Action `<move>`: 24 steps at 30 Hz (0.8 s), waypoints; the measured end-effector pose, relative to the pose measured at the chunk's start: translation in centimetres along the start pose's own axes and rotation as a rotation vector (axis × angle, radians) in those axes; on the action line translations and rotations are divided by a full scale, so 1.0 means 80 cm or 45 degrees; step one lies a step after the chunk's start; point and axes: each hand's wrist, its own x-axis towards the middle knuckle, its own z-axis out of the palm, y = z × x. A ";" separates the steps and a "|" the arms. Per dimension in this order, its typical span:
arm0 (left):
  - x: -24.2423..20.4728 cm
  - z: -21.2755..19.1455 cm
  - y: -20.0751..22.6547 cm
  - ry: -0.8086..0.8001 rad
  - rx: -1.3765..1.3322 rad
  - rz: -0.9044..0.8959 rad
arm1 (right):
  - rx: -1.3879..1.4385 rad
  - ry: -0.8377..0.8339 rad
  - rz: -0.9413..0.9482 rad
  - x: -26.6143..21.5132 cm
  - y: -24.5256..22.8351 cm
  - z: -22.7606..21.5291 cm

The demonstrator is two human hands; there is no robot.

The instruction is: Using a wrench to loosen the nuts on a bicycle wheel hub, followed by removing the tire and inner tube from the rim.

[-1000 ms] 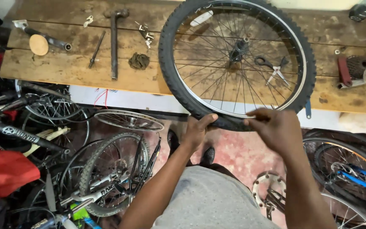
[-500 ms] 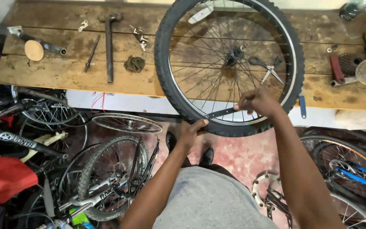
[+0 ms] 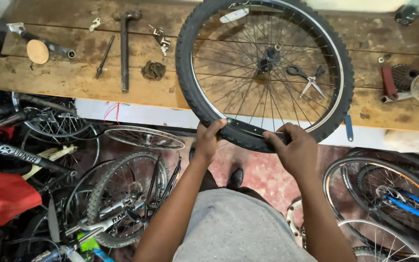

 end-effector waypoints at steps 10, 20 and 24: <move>-0.053 0.045 0.048 0.162 0.013 0.019 | -0.012 -0.185 0.100 -0.002 0.010 0.015; -0.056 0.035 -0.070 -0.094 0.013 -0.198 | 0.092 -0.032 0.175 -0.025 0.021 0.016; -0.035 0.019 -0.093 -0.148 -0.041 -0.098 | 0.270 0.076 0.165 -0.043 0.051 0.026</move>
